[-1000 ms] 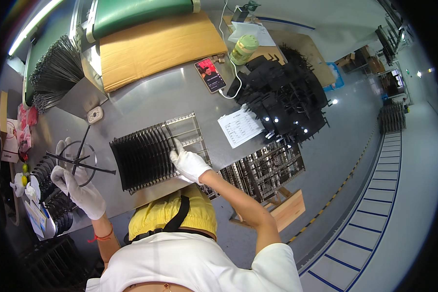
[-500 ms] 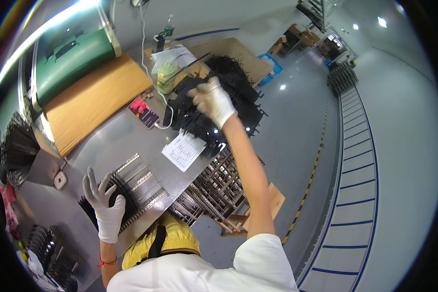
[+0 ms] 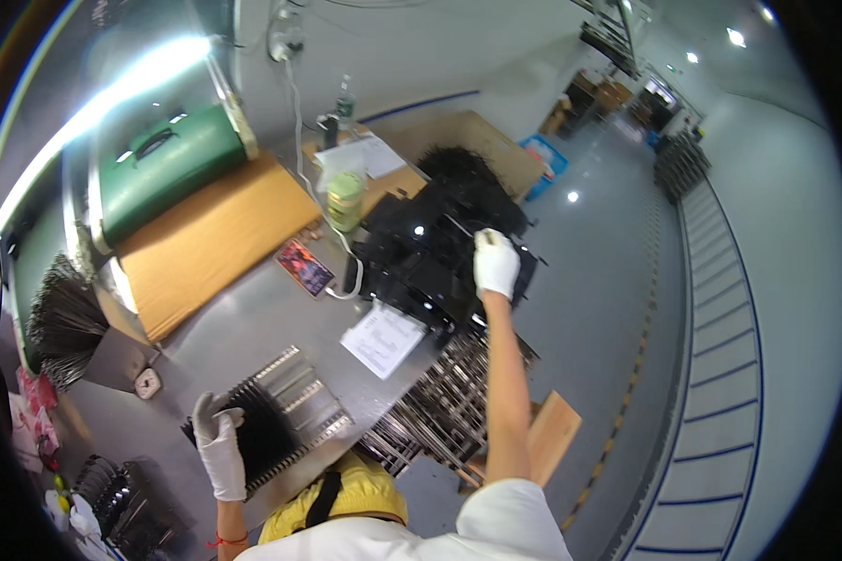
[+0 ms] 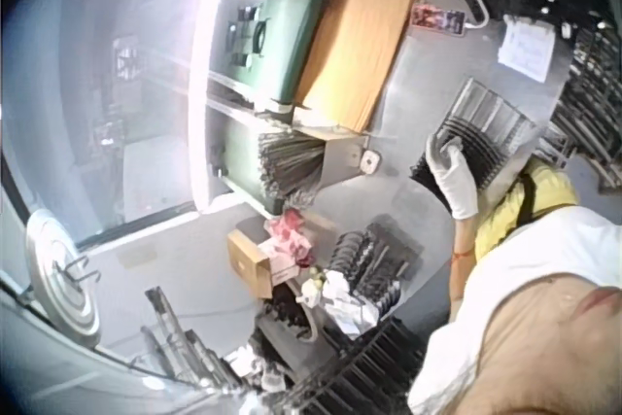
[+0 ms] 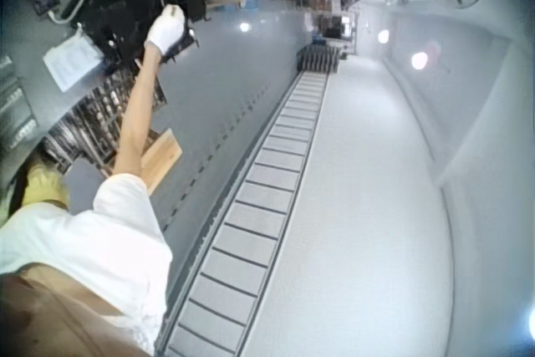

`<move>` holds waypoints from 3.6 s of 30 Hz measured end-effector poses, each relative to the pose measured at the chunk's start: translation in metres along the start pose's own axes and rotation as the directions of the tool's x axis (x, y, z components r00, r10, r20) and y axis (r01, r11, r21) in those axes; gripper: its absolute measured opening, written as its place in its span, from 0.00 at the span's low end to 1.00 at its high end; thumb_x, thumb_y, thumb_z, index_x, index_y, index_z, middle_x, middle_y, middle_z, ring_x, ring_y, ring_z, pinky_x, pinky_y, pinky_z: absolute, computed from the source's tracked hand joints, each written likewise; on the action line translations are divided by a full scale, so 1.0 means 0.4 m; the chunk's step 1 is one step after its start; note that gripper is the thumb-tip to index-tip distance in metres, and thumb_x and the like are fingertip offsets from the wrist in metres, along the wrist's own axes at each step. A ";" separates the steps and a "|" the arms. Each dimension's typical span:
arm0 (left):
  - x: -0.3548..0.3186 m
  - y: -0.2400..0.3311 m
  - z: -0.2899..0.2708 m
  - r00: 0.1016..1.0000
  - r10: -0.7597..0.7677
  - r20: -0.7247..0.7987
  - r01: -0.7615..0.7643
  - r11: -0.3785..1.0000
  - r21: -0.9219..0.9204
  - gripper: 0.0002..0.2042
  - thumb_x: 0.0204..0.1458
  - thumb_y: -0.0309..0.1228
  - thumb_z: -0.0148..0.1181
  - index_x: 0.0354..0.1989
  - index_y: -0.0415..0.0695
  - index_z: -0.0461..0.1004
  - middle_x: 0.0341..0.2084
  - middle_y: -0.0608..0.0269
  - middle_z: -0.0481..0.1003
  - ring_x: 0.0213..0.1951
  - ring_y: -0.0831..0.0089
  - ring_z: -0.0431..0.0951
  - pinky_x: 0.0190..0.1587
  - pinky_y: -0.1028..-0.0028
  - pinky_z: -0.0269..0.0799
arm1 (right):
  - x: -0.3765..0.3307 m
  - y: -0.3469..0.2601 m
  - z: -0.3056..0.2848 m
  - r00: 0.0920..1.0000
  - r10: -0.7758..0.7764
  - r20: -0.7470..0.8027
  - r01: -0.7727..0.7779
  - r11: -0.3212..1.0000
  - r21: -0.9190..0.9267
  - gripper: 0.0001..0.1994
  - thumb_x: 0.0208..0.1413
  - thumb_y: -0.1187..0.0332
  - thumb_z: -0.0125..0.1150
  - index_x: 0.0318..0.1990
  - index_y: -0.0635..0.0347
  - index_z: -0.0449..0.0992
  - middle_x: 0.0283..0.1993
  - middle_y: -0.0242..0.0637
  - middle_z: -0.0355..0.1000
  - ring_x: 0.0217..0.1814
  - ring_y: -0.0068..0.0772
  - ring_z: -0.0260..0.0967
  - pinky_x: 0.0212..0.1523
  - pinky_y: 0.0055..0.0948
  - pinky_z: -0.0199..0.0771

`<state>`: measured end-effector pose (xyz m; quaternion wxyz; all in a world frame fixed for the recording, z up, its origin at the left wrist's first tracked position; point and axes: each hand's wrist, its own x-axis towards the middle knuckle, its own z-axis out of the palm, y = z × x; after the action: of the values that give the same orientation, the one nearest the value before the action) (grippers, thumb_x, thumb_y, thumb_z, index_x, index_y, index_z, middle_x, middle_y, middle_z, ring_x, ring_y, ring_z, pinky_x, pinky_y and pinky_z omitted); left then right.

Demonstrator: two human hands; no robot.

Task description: The person assembles sunglasses by inserting black plastic frames into a metal rack, then attaching arms and nose pads. They repeatedly pick up frames, align them in the rack, and secure components by hand.

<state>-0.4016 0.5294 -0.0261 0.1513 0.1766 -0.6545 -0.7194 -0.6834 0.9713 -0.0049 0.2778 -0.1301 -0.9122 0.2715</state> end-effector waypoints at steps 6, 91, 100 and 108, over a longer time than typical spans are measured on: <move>0.057 0.130 0.092 0.909 -0.092 0.406 0.236 0.917 -0.321 0.25 0.60 0.25 0.52 0.67 0.42 0.58 0.57 0.57 0.70 0.55 0.65 0.73 0.57 0.68 0.70 | -0.292 -0.454 -0.156 0.875 -0.102 0.473 -0.242 0.754 0.610 0.10 0.60 0.69 0.54 0.32 0.65 0.78 0.21 0.29 0.69 0.20 0.17 0.64 0.22 0.20 0.63; -0.070 0.219 -0.239 0.696 -0.341 0.632 0.708 0.179 -0.683 0.39 0.54 0.62 0.47 0.62 0.39 0.58 0.37 0.51 0.70 0.24 0.62 0.71 0.23 0.73 0.70 | -0.648 -0.540 0.093 0.265 -0.903 0.337 0.671 0.424 0.608 0.32 0.48 0.56 0.65 0.60 0.60 0.66 0.55 0.63 0.68 0.48 0.61 0.75 0.48 0.50 0.77; -0.133 0.237 -0.105 0.715 -0.140 0.685 0.624 -0.316 -0.715 0.28 0.60 0.47 0.43 0.62 0.39 0.56 0.36 0.52 0.73 0.20 0.65 0.77 0.25 0.69 0.79 | -0.599 -0.634 0.011 0.027 -0.978 0.206 0.836 0.135 0.531 0.18 0.52 0.56 0.63 0.50 0.47 0.76 0.31 0.40 0.71 0.25 0.38 0.74 0.24 0.33 0.74; -0.150 0.303 -0.303 0.976 0.186 0.115 0.164 -0.274 -0.948 0.29 0.64 0.26 0.38 0.69 0.30 0.35 0.20 0.64 0.63 0.09 0.75 0.69 0.10 0.75 0.74 | -0.700 -0.352 0.185 0.060 -0.474 0.878 0.296 0.849 0.438 0.22 0.66 0.62 0.37 0.63 0.67 0.59 0.56 0.80 0.61 0.39 0.67 0.74 0.46 0.54 0.76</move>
<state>-0.2950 0.4369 0.0881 0.1654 -0.1010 0.1682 -0.9665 -0.5109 0.7159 -0.0991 -0.2939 0.3392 -0.8520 0.2696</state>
